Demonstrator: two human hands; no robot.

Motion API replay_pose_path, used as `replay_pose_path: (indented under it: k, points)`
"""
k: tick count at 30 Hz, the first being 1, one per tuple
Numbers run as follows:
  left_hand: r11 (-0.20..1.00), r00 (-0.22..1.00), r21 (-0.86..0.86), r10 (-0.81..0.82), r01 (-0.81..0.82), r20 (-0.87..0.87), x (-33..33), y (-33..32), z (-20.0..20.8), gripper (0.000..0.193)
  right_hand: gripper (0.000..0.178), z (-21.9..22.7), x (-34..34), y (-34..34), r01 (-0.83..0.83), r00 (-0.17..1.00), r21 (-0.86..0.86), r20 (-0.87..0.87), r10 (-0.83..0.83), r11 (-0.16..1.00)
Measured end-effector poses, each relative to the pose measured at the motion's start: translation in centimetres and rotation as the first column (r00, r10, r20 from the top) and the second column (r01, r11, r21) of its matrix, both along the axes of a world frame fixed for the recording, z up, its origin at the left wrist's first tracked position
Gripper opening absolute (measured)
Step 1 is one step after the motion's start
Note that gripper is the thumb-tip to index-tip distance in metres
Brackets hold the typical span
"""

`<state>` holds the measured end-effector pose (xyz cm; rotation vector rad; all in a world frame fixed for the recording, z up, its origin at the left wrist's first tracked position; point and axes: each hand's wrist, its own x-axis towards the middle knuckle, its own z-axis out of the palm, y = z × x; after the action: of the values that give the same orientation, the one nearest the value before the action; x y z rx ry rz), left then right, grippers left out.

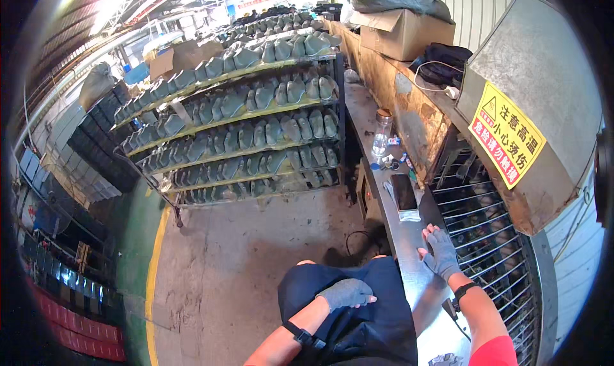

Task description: The recorder is wiping and inspecting finished black shoes on a last in a factory setting.

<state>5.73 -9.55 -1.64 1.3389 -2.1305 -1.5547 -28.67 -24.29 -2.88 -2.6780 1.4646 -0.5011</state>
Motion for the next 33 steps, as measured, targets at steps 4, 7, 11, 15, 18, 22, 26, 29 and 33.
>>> replay_pose_path:
  k: [4, 7, 11, 15, 18, 22, 26, 29, 33]
  points:
    - [0.999, 1.000, 0.043, 0.007, -0.007, 0.015, -0.05, -0.07, 0.09, 0.045, 0.065, 0.02, -0.04, 0.04, -0.031, 0.999, -0.013, 0.026, 0.031, 0.999]
    - [0.998, 1.000, 0.057, 0.010, -0.010, 0.007, -0.08, -0.09, 0.20, 0.045, 0.066, 0.05, -0.05, 0.06, -0.033, 0.999, -0.009, 0.033, 0.033, 0.999]
    - [0.998, 1.000, 0.060, 0.006, -0.007, 0.019, -0.06, -0.08, 0.42, 0.045, 0.067, 0.06, -0.04, 0.04, -0.027, 0.999, 0.009, 0.031, 0.026, 1.000]
    - [0.999, 1.000, 0.042, -0.005, 0.004, 0.027, -0.09, -0.12, 0.49, 0.045, 0.067, 0.11, -0.01, 0.05, -0.026, 0.999, 0.008, 0.032, 0.026, 1.000]
    - [0.997, 0.999, 0.079, 0.008, -0.011, 0.044, -0.12, -0.17, 0.41, 0.045, 0.067, 0.25, 0.00, 0.11, -0.022, 0.999, 0.020, 0.026, 0.021, 1.000]
    - [0.997, 0.999, 0.078, 0.003, -0.006, 0.034, -0.12, -0.17, 0.29, 0.045, 0.066, 0.39, 0.03, 0.16, -0.022, 0.999, 0.022, 0.032, 0.021, 1.000]
    - [0.998, 1.000, 0.061, 0.003, -0.005, 0.021, -0.07, -0.11, 0.25, 0.045, 0.067, 0.24, 0.03, 0.09, -0.017, 1.000, 0.010, 0.020, 0.017, 1.000]
    - [0.998, 1.000, 0.063, 0.008, -0.009, 0.009, -0.07, -0.08, 0.22, 0.044, 0.069, 0.02, -0.04, -0.01, -0.013, 1.000, 0.002, 0.011, 0.013, 1.000]
    - [0.999, 1.000, 0.045, 0.009, -0.010, 0.012, -0.13, -0.04, 0.05, 0.044, 0.069, -0.19, -0.15, -0.04, -0.016, 1.000, -0.005, 0.018, 0.017, 1.000]
